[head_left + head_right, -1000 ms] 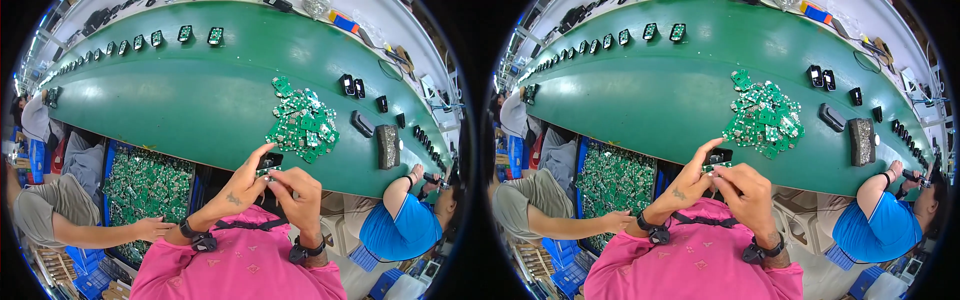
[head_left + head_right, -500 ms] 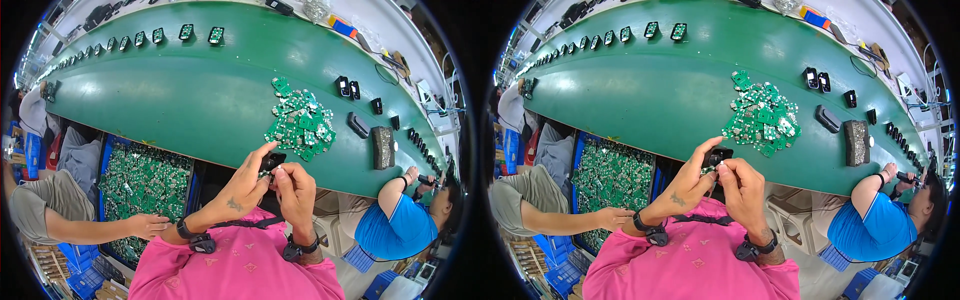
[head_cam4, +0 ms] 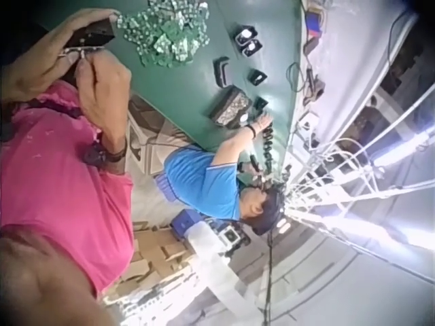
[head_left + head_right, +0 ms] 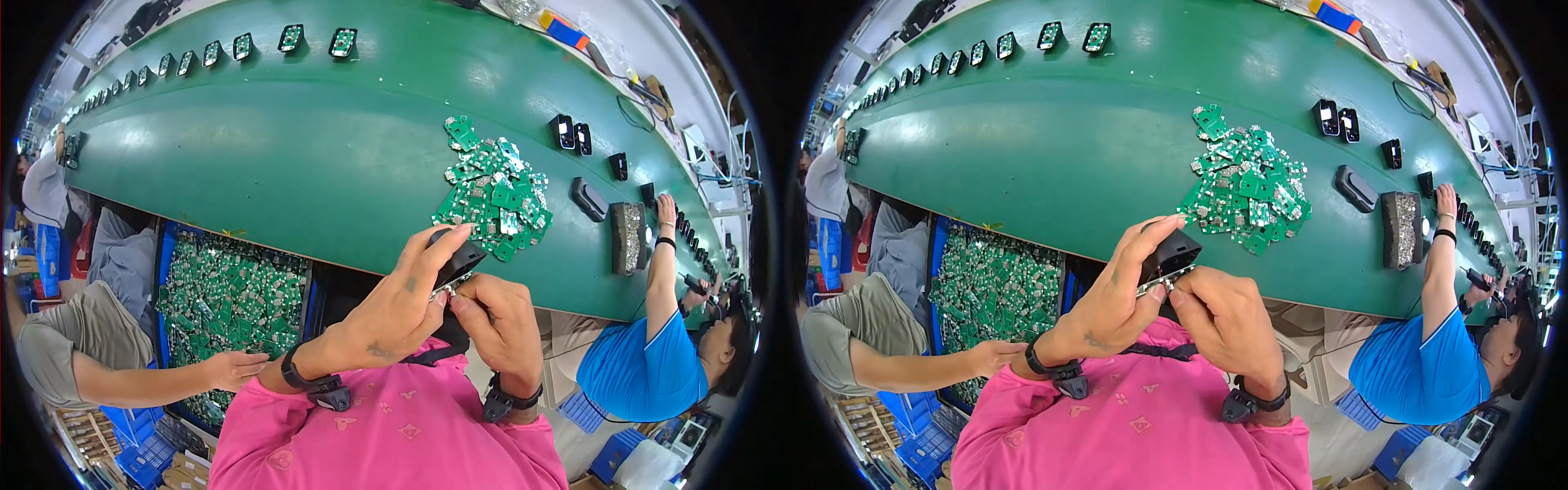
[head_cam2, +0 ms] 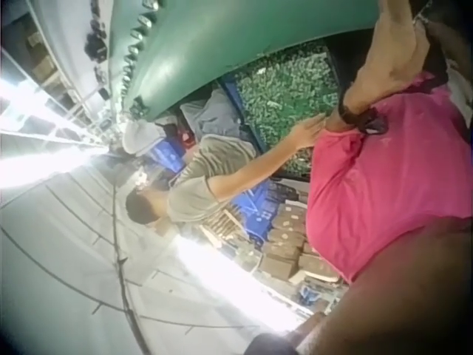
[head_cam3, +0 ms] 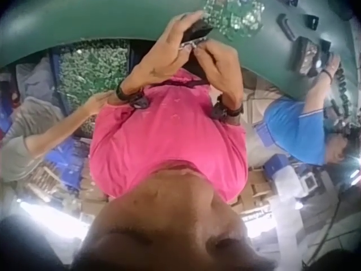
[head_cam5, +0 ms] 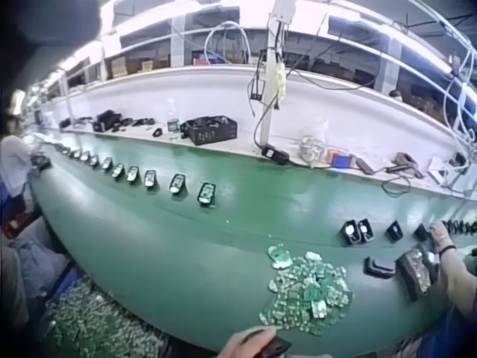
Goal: Assembling electronic circuit boards into plastic housings on a production line.
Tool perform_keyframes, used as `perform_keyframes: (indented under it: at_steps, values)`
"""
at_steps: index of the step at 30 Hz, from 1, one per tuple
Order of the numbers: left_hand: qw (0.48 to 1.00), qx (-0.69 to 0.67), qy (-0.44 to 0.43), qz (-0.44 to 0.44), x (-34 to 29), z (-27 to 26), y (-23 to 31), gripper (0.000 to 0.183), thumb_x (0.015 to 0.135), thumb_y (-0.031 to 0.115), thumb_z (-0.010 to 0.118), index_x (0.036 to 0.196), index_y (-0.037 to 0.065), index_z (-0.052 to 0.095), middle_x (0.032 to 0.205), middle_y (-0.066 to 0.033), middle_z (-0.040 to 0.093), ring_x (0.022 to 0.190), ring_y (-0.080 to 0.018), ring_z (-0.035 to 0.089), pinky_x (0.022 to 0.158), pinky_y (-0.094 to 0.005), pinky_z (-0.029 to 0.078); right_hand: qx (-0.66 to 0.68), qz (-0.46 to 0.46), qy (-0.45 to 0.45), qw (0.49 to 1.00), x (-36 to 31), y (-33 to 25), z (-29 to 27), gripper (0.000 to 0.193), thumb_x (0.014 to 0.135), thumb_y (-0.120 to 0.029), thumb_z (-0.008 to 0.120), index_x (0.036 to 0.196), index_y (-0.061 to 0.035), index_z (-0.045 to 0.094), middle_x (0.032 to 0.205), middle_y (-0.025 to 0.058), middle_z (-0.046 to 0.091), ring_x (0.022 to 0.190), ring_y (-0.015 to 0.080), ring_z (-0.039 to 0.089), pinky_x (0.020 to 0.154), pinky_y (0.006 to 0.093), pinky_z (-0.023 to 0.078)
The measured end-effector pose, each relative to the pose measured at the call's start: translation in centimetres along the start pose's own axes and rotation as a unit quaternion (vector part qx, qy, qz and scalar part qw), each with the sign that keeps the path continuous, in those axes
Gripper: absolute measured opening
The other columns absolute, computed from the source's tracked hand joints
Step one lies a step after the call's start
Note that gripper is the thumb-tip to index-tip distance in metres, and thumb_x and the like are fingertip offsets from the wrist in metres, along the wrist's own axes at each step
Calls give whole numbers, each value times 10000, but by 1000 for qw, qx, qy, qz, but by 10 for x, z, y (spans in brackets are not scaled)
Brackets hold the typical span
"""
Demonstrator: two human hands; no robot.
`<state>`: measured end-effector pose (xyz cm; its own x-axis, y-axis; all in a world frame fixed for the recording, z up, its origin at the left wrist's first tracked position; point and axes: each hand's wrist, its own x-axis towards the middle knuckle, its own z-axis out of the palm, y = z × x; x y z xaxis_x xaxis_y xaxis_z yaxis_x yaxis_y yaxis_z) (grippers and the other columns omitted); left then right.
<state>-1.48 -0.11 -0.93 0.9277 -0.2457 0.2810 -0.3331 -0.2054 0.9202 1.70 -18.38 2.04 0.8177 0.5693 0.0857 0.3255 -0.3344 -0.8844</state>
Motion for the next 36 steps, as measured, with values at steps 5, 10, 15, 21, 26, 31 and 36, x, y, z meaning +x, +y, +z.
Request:
perform_keyframes:
  at_steps: [5,10,15,21,26,31,36]
  values:
    - [1000,-27,-1,-16,3,0,-1,727,825,-83,505,1498,-39,233,1461,-263,356,1361,-397,393,1147,-437,312,-2,27,3,1000,3,-2,-1,71,831,-19,648,797,25,604,671,104,562,553,246,531,525,345,390]
    - [1000,-10,-15,-21,4,1,-4,753,801,-112,508,1498,-14,242,1432,-281,359,1335,-426,410,1119,-442,349,-4,24,-12,1000,5,5,-3,69,838,-24,650,805,25,613,688,108,591,572,269,564,535,354,411]
    - [998,54,-27,-8,2,3,-5,791,796,-124,547,1510,80,275,1384,-285,355,1089,-515,560,839,-490,544,9,32,-17,999,4,8,-1,60,846,-30,651,829,24,629,705,115,613,594,278,588,550,358,432]
    - [996,81,39,-14,0,8,-8,774,805,-106,549,1503,31,245,1386,-314,344,1112,-522,541,850,-494,539,-52,30,69,996,2,3,21,59,880,-27,639,852,24,633,712,118,617,588,251,582,550,342,427]
    - [997,58,21,-41,2,13,-18,729,823,-81,526,1483,1,227,1396,-305,340,1199,-491,491,946,-472,500,-54,38,97,993,-1,19,26,59,906,-31,631,882,22,637,697,80,613,601,175,582,566,288,438]
    - [981,-187,36,-40,-9,9,-37,716,863,52,513,1499,44,184,1318,-138,418,1073,-194,521,886,-349,473,-34,115,210,970,-7,14,27,139,959,-59,605,862,39,622,708,32,618,638,80,591,570,237,473]
    - [912,-372,44,-168,-6,24,-28,465,1053,249,426,1465,111,258,1235,-70,442,919,-90,522,742,-244,457,23,119,217,969,-37,17,29,163,987,-70,578,881,51,606,706,67,633,561,111,615,509,242,491]
